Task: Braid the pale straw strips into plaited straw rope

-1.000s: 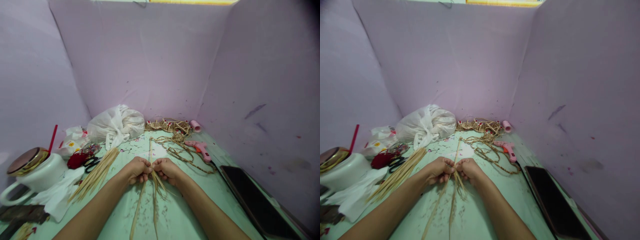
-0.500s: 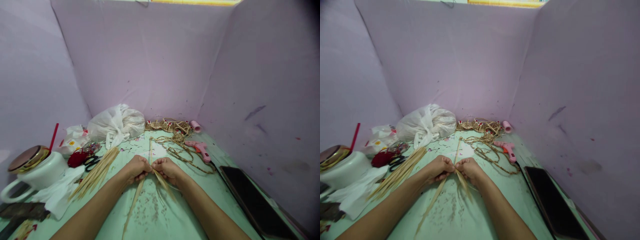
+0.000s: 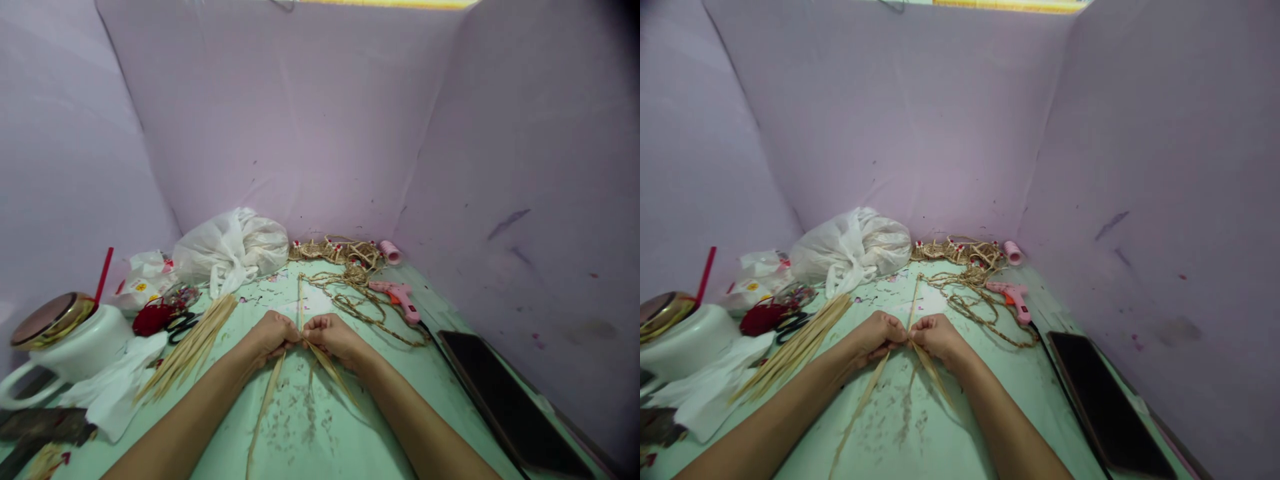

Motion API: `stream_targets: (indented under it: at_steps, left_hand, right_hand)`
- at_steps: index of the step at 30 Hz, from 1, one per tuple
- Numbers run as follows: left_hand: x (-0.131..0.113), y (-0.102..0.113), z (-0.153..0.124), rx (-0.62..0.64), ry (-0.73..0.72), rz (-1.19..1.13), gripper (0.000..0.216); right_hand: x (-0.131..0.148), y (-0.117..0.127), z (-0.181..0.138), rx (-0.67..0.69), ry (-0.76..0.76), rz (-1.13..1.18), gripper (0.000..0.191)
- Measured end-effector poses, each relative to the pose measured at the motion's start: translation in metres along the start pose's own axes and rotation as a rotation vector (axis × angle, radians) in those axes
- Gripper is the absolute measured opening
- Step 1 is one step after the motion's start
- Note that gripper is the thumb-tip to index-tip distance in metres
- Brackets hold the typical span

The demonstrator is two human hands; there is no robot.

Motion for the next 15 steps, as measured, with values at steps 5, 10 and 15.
stream_targets:
  at_steps: [5,10,15]
  left_hand:
    - [0.0,0.001,0.003,-0.076,-0.001,0.004,0.009]
    - [-0.004,0.001,-0.003,-0.131,0.017,0.017,0.012]
    - [0.009,0.005,-0.004,-0.151,0.144,-0.033,0.015]
  right_hand:
    - [0.01,0.02,0.003,-0.177,0.133,-0.419,0.009]
    - [0.025,0.026,-0.009,-0.269,0.102,-0.667,0.012]
    - [0.044,0.013,-0.028,-0.338,0.177,-0.814,0.016]
Point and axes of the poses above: each hand's wrist, its own z-axis towards the middle knuckle, its own y-axis out of the back of the hand, x = y × z, the point moved 10 cm from there along z, towards the middle knuckle, and after that the axes turned 10 degrees about -x, right-handed, at the moved point
